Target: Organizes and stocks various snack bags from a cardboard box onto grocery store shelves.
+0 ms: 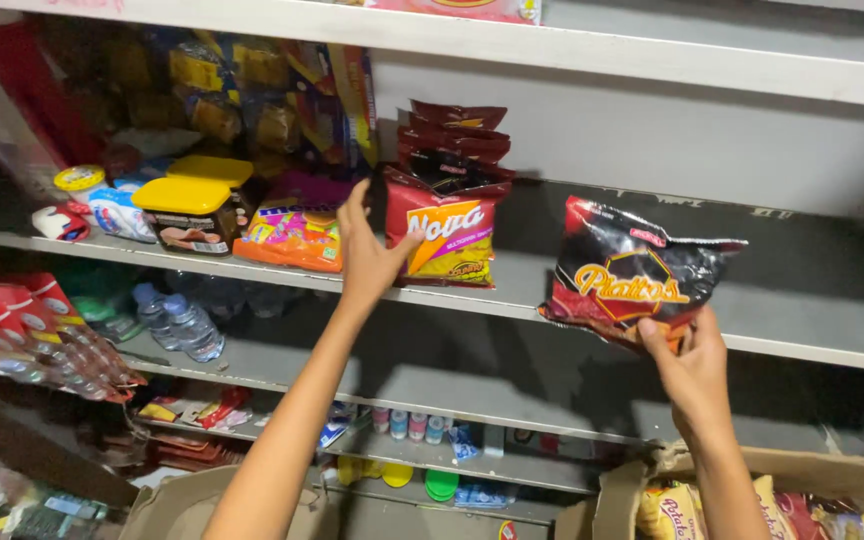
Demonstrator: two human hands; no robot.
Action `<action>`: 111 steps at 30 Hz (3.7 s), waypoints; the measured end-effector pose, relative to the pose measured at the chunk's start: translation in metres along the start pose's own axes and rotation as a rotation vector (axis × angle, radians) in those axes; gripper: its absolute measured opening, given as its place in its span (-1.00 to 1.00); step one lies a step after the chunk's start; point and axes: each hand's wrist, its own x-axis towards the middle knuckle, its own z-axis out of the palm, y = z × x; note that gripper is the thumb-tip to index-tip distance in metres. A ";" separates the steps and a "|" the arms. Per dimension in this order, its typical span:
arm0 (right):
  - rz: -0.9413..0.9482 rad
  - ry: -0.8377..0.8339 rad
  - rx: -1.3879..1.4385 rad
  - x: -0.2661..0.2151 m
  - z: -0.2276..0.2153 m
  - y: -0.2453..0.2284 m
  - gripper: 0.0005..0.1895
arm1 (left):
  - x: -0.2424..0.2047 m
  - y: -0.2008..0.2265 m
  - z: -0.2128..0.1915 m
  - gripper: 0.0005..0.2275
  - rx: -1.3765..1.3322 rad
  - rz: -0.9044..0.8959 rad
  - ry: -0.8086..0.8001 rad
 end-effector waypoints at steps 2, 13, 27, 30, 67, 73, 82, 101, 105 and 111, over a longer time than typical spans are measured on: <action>-0.006 -0.018 0.038 0.018 0.001 0.015 -0.55 | -0.024 0.025 0.009 -0.40 0.121 0.142 0.052; -0.030 -0.059 -0.571 0.167 0.045 0.136 -0.63 | -0.064 0.043 0.177 -0.44 0.411 0.453 -0.481; -0.160 -0.043 -0.421 0.333 0.131 0.229 -0.34 | 0.020 -0.034 0.296 -0.30 0.657 -0.275 -0.637; -0.129 -0.011 -0.480 0.341 0.144 0.224 -0.26 | 0.025 -0.064 0.320 -0.26 0.732 -0.232 -0.610; -0.150 0.138 -0.679 -0.036 -0.136 -0.017 -0.55 | -0.102 0.167 0.221 -0.64 0.109 0.566 -0.721; 0.159 0.086 -0.681 -0.147 -0.196 0.039 -0.72 | -0.183 0.186 0.229 -0.63 -0.107 0.571 -0.951; 1.330 -0.912 -0.248 -0.290 -0.178 0.139 -0.36 | -0.336 0.184 0.243 -0.82 0.100 -0.024 -1.728; 0.748 -0.214 -0.845 -0.302 -0.169 0.180 -0.07 | -0.468 0.091 0.242 -0.64 -0.137 -0.413 -1.228; 0.575 -0.212 -0.748 -0.279 -0.212 0.195 -0.16 | -0.449 0.087 0.234 -0.41 -0.306 -0.418 -1.139; 0.634 -0.492 -0.257 -0.184 -0.233 0.038 -0.20 | -0.329 0.199 0.208 -0.08 -0.499 -0.691 -1.269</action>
